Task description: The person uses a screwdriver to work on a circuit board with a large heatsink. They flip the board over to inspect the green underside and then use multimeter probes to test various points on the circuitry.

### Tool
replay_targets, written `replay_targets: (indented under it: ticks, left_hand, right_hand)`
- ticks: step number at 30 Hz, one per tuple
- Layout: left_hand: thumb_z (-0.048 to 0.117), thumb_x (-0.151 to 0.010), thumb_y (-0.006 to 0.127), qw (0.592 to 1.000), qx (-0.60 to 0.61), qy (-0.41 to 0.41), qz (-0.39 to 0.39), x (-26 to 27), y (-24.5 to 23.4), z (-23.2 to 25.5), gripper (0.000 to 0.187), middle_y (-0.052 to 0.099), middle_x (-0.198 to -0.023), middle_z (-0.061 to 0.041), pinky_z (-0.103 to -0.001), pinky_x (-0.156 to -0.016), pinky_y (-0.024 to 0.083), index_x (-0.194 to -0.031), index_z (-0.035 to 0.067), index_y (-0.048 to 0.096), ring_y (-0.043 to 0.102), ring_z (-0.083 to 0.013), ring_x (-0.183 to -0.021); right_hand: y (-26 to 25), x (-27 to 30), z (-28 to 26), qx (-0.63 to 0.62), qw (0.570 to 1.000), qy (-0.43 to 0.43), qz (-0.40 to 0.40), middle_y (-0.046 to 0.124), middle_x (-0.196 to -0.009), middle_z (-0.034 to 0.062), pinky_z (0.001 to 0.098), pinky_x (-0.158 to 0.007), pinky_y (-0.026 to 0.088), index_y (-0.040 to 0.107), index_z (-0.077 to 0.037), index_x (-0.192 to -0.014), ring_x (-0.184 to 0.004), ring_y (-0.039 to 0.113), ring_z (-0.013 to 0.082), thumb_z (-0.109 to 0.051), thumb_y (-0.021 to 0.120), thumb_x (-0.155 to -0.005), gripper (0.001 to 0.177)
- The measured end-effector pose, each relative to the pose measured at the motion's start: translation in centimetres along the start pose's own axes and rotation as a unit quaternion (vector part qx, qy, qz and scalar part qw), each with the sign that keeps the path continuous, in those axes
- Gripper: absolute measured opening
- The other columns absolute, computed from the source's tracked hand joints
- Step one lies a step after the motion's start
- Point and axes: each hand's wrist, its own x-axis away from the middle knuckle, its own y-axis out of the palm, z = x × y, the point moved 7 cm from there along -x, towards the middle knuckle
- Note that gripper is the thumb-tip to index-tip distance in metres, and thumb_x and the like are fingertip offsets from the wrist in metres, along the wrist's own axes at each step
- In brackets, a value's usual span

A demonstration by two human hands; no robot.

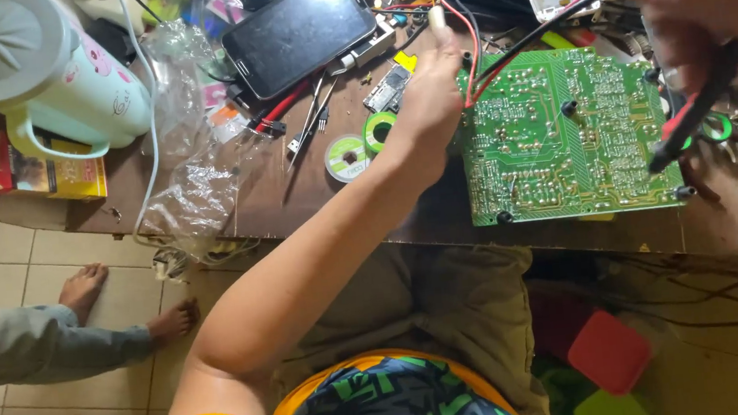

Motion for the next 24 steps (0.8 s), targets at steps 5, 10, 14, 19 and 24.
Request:
replay_targets:
  ticks: [5, 10, 14, 19, 24]
  left_hand:
    - [0.047, -0.105, 0.035, 0.958, 0.183, 0.221, -0.016, 3.2, -4.5, 3.3, 0.055, 0.062, -0.107, -0.01, -0.026, -0.09, 0.047, -0.127, 0.0, 0.053, 0.058, -0.0154, -0.096]
    - [0.04, -0.111, 0.041, 0.848, -0.091, 0.516, 0.083, 15.7, -4.8, 7.7, 0.032, 0.055, -0.109, -0.009, -0.027, -0.075, 0.054, -0.114, 0.009, 0.047, 0.062, -0.0161, -0.085]
    - [0.044, -0.108, 0.066, 0.803, -0.308, 0.507, -0.056, 17.1, -0.5, 7.9, 0.044, 0.067, -0.131, -0.003, -0.022, -0.062, 0.066, -0.143, 0.024, 0.047, 0.081, -0.0068, -0.076]
    - [0.027, -0.098, 0.074, 0.882, -0.263, 0.381, -0.088, 16.9, 1.6, 10.9, 0.059, 0.061, -0.114, 0.003, -0.022, -0.061, 0.061, -0.143, 0.016, 0.039, 0.064, -0.0073, -0.069]
    - [0.015, -0.084, 0.063, 0.831, -0.344, 0.436, 0.025, 16.0, 0.3, 10.4, 0.042, 0.022, -0.054, 0.004, -0.036, -0.053, 0.014, -0.065, 0.017, 0.026, 0.018, -0.0105, -0.059]
  right_hand:
    - [6.0, 4.7, -19.3, 0.039, 0.996, -0.073, 0.036, 0.053, -0.064, 0.0139, 0.032, -0.051, 0.046, 0.051, 0.004, -0.082, -0.045, 0.05, 0.0229, -0.006, 0.045, -0.118, 0.038]
    - [4.7, 4.0, -17.3, 0.111, 0.984, -0.125, 0.058, 0.044, -0.07, 0.0114, 0.0343, -0.059, 0.041, 0.047, 0.001, -0.085, -0.058, 0.045, 0.0219, 0.003, 0.048, -0.104, 0.02]
    - [4.5, -0.4, -9.3, 0.319, 0.904, -0.263, 0.113, 0.064, -0.096, 0.0166, 0.0321, -0.067, 0.053, 0.062, 0.003, -0.118, -0.074, 0.064, 0.0212, 0.008, 0.048, -0.149, 0.035]
    - [15.0, -5.8, 0.0, -0.387, 0.874, -0.217, -0.2, 0.052, -0.108, -0.0013, 0.0393, -0.103, 0.042, 0.05, -0.018, -0.121, -0.102, 0.049, 0.0134, -0.036, 0.052, -0.103, 0.026]
    - [16.1, -1.8, -11.0, -0.309, 0.915, -0.177, -0.188, 0.057, -0.102, 0.005, 0.046, -0.096, 0.041, 0.052, -0.008, -0.123, -0.094, 0.053, 0.0194, -0.027, 0.062, -0.095, 0.035]
